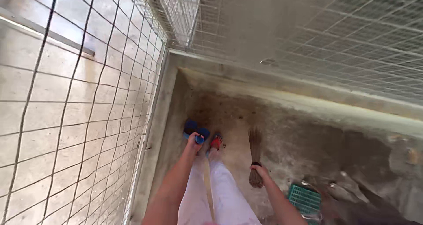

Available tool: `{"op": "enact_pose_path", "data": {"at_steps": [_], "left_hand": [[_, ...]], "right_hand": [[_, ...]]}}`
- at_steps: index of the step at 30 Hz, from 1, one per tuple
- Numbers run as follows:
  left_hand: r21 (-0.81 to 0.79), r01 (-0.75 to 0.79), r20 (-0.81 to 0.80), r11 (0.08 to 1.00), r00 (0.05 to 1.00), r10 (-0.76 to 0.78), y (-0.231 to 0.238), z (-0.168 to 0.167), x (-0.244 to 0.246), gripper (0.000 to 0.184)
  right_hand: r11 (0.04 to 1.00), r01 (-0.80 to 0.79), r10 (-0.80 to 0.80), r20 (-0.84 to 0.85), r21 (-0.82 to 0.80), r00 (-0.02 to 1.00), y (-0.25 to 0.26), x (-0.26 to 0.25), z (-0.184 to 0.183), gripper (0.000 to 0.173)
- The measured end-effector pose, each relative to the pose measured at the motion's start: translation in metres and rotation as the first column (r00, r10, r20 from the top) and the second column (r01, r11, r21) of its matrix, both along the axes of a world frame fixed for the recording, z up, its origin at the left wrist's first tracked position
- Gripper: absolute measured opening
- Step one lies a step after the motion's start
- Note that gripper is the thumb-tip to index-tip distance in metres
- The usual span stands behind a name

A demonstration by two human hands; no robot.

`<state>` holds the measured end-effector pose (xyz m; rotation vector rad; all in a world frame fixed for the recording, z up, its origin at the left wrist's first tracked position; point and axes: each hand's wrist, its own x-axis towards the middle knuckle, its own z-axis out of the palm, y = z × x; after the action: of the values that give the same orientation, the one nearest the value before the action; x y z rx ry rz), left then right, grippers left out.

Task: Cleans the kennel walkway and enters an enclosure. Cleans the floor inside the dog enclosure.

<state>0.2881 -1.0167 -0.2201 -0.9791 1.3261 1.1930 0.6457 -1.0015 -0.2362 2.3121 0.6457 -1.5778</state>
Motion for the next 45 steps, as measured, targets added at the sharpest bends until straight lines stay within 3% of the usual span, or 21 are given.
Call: {"op": "enact_pose_path", "data": {"at_steps": [3,9,14,20,26,31,34,36,40,42,45], "left_hand": [[-0.007,0.038,-0.030,0.999,0.999,-0.038,0.049,0.000,-0.001,0.008],[-0.044,0.127,-0.040,0.991,0.991,-0.129,0.137,-0.009,0.006,0.007],[-0.066,0.224,-0.039,0.972,0.973,-0.227,0.168,-0.022,0.019,0.010],[-0.016,0.288,-0.082,0.958,0.954,-0.288,0.212,-0.017,0.033,0.007],[0.053,0.367,-0.072,0.929,0.929,-0.363,0.257,-0.019,0.049,0.003],[0.080,0.360,-0.071,0.929,0.932,-0.355,0.239,-0.016,0.058,0.005],[0.169,0.380,-0.068,0.910,0.925,-0.374,0.206,-0.015,0.039,0.007],[0.241,0.407,-0.037,0.881,0.911,-0.411,0.185,-0.015,0.020,0.017],[0.265,0.445,0.102,0.856,0.869,-0.484,0.143,-0.012,-0.006,0.029],[0.269,0.446,0.134,0.854,0.861,-0.491,0.124,-0.011,-0.016,0.030],[0.255,0.497,0.139,0.829,0.830,-0.540,0.114,-0.008,-0.028,0.031]], "right_hand": [[0.999,-0.009,0.009,0.004,0.037,1.000,0.025,-0.003,0.003,0.084],[0.992,0.083,-0.083,-0.003,0.099,0.997,0.048,-0.005,0.013,0.082],[0.978,0.181,-0.182,-0.006,0.102,0.983,0.045,0.016,0.012,0.085],[0.948,0.300,-0.306,0.043,0.111,0.951,0.034,0.037,0.010,0.068],[0.894,0.427,-0.435,0.036,0.140,0.900,0.039,0.051,0.001,0.066],[0.796,0.597,-0.599,-0.008,0.105,0.800,0.080,0.032,-0.045,0.057],[0.762,0.648,-0.643,-0.131,0.000,0.755,0.104,-0.022,-0.073,0.049],[0.836,0.545,-0.542,-0.241,-0.059,0.805,0.105,-0.080,-0.077,0.051],[0.965,0.236,-0.261,-0.371,-0.113,0.891,0.074,-0.150,-0.059,0.108],[0.976,0.187,-0.217,-0.425,-0.113,0.879,0.064,-0.145,-0.037,0.109],[0.982,0.176,-0.186,-0.420,-0.063,0.888,0.067,-0.100,-0.004,0.094]]}}
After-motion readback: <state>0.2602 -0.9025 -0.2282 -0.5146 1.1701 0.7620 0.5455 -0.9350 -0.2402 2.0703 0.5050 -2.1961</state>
